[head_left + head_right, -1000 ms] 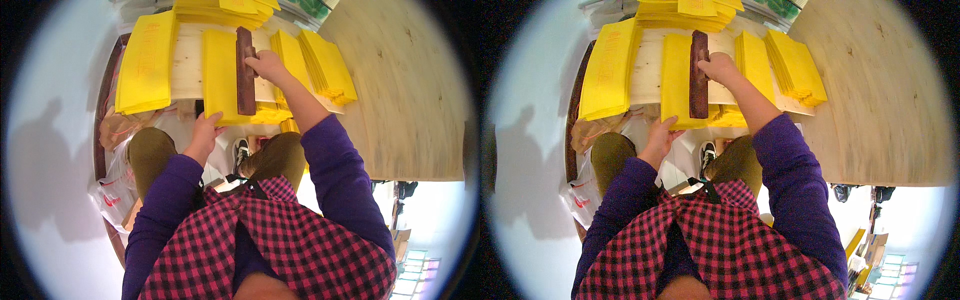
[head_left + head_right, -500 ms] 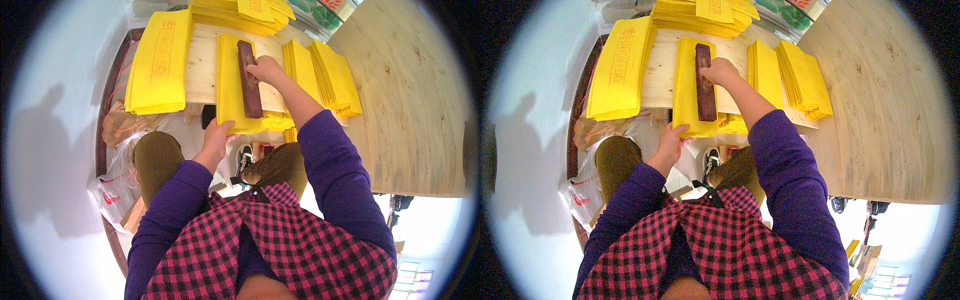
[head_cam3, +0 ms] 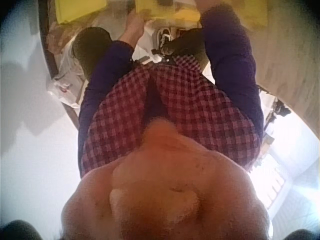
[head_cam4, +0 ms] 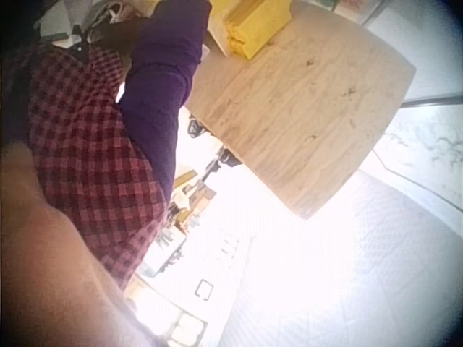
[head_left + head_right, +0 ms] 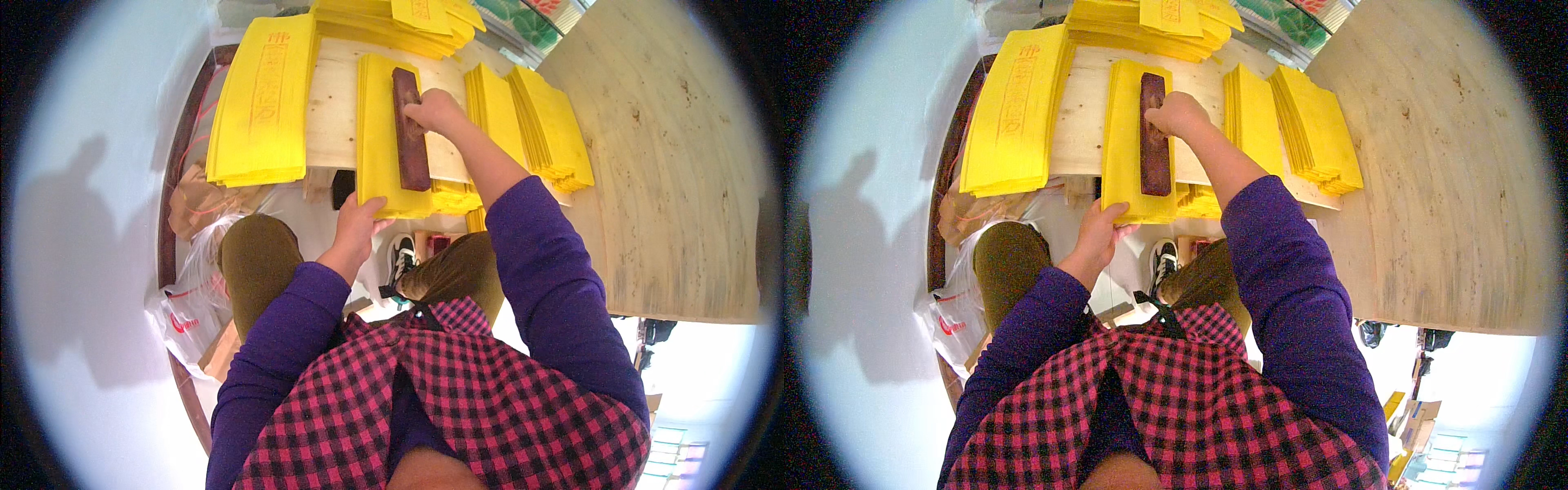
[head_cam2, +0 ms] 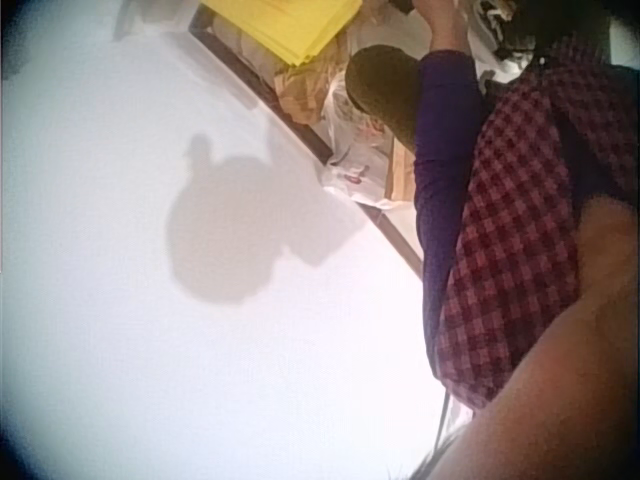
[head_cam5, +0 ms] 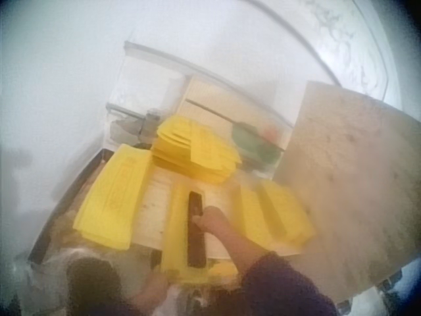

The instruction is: The person repeatedly smooths yellow foam sheets on a wooden workbench using a dark rectangular tool. They handle the sheets one at a time, pressing the tool along the surface, then stacking the treated sheets to the side.

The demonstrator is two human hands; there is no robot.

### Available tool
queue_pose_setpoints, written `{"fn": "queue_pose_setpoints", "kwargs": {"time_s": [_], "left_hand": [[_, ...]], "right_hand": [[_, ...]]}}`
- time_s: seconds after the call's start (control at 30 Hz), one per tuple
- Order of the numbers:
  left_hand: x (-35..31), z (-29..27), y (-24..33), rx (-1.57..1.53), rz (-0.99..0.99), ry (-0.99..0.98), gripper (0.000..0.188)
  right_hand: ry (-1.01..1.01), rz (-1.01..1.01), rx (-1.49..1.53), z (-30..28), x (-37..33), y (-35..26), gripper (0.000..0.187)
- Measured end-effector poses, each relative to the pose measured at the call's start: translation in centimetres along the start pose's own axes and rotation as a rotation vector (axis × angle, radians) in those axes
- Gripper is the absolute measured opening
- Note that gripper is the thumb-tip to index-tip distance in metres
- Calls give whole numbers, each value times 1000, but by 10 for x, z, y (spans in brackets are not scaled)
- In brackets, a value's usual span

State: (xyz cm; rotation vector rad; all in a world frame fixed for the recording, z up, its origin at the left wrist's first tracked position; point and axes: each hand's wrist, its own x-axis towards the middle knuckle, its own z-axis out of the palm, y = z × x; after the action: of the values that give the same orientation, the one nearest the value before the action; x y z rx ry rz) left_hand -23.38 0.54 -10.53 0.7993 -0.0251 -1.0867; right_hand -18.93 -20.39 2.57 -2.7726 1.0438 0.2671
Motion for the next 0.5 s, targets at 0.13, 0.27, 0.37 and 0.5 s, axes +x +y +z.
{"fn": "queue_pose_setpoints", "kwargs": {"time_s": [0.13,0.27,0.37,0.5], "left_hand": [[-1,1,1,1,2,14,33],[-2,3,2,0,-2,22,32],[-3,3,2,-1,-12,47,32],[-2,3,1,31,8,36,28]], "right_hand": [[7,-6,-24,1,1,-1,40],[13,-4,-53,3,3,-2,43],[-7,20,-46,6,5,-6,44],[-59,27,-79,12,-1,-9,42]]}}
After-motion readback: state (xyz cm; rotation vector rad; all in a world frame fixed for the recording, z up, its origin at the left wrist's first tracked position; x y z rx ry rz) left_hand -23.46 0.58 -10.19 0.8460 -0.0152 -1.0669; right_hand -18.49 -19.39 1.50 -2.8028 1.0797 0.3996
